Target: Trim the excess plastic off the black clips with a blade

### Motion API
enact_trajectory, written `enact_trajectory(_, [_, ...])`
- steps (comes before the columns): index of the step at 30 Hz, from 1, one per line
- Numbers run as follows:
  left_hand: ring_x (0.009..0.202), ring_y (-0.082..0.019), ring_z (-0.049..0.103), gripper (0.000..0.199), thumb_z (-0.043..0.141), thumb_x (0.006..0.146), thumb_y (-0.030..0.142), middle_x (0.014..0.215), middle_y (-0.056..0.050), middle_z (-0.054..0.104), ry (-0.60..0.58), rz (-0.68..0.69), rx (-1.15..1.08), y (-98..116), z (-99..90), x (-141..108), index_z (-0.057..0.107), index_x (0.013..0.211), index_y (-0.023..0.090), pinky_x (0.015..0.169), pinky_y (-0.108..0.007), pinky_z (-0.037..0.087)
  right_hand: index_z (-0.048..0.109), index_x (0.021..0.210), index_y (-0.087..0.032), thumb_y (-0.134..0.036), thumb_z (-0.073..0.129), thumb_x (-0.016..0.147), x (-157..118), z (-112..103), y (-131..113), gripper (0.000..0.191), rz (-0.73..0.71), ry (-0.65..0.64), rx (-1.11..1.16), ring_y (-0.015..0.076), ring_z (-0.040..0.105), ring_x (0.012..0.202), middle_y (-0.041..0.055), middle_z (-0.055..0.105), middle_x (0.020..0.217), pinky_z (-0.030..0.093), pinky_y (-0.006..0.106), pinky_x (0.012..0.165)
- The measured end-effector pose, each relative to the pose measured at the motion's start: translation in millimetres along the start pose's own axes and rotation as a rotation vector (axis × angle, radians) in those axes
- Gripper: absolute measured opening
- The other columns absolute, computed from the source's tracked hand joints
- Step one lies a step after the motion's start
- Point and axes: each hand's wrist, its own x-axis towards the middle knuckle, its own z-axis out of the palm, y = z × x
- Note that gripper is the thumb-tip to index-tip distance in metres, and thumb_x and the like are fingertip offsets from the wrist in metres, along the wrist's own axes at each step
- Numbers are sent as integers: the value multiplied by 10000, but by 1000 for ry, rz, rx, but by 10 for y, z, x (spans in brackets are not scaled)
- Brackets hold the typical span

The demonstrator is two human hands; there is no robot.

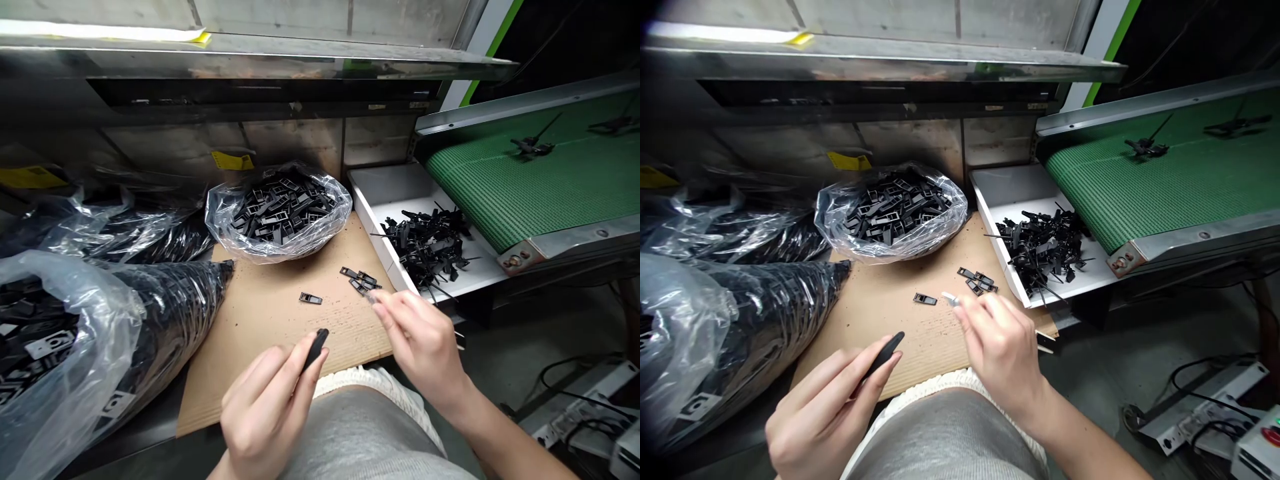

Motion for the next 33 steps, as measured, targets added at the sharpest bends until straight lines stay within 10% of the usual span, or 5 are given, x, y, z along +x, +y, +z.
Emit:
enact_trajectory(8, [599, -98, 582, 281, 657, 687, -3, 733, -25, 642, -12, 10, 40, -13, 12, 2, 630, 944, 108, 604, -210, 481, 640, 986, -115, -205, 441, 891, -131, 20, -296, 238, -133, -139, 49, 152, 520, 623, 58, 581, 676, 414, 263, 580])
enact_trajectory(16, [605, -113, 572, 422, 656, 670, -27, 754, -17, 639, 30, 15, 44, 35, -31, -41, 611, 1048, 156, 594, -239, 481, 663, 929, -127, -215, 428, 900, -19, 31, -103, 253, -16, -89, -14, 154, 534, 622, 62, 586, 672, 409, 267, 584])
enact_trajectory(28, [618, -105, 575, 297, 630, 718, 21, 734, -24, 622, -44, -8, -58, 4, -8, -22, 625, 994, 132, 604, -203, 468, 624, 870, -165, -252, 588, 793, 82, 65, -275, 122, 276, -322, 702, 90, 486, 578, -11, 549, 698, 397, 190, 499])
enact_trajectory(33, [655, -94, 588, 247, 474, 856, 194, 848, -18, 632, -243, -541, -473, 12, -55, -3, 601, 1060, 251, 601, -171, 495, 512, 546, -145, -197, 483, 846, 212, 110, -263, 306, 397, -400, 785, 76, 451, 525, -42, 468, 530, 376, 186, 503])
